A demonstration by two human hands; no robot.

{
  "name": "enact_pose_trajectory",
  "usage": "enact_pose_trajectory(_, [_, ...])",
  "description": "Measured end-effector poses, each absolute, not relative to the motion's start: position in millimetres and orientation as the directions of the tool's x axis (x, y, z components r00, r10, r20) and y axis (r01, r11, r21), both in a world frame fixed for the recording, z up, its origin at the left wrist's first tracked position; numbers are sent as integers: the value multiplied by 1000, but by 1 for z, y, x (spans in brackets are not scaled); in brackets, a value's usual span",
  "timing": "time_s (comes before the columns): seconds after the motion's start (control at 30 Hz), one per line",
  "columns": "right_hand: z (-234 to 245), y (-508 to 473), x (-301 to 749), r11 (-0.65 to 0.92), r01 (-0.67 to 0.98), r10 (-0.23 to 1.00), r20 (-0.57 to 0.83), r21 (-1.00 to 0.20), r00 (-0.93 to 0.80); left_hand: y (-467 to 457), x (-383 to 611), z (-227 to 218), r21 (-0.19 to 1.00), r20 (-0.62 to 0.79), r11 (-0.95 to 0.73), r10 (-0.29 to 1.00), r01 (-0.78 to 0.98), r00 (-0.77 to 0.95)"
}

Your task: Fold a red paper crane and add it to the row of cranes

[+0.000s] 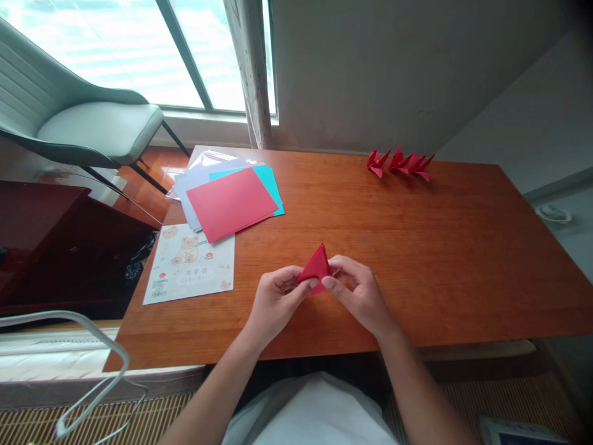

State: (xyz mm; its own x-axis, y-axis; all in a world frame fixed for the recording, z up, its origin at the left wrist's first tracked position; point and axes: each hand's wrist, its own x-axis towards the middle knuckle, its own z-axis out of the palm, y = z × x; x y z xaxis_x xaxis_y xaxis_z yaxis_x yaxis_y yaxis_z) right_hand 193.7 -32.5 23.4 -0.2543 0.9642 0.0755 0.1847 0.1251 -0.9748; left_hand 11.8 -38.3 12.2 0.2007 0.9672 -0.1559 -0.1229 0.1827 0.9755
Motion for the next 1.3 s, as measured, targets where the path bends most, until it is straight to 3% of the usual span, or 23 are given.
enact_pose_trajectory(0.2, [28, -21, 179, 205, 308, 975, 166, -929, -147, -38, 15, 11, 979, -193, 203, 951, -16, 241])
enact_pose_trajectory(0.43, [27, -14, 175, 35, 159, 999, 34, -987, -9, -37, 15, 14, 979, -204, 186, 932, 88, 299])
enact_pose_trajectory(0.73, [36, -8, 173, 79, 181, 989, 100, -980, 109, -37, 15, 21, 956, -245, 283, 912, -72, 329])
enact_pose_trajectory(0.97, [29, -11, 172, -21, 15, 999, -21, -1000, -35, -39, 12, 19, 947, -250, 291, 933, -133, 259])
enact_pose_trajectory(1.1, [24, -20, 176, -58, 38, 985, -64, -998, -159, -38, 8, 18, 947, -230, 267, 952, -178, 203])
enact_pose_trajectory(1.3, [17, -32, 181, -71, -17, 982, -67, -997, -177, -36, 6, 12, 932, -224, 274, 951, -239, 215])
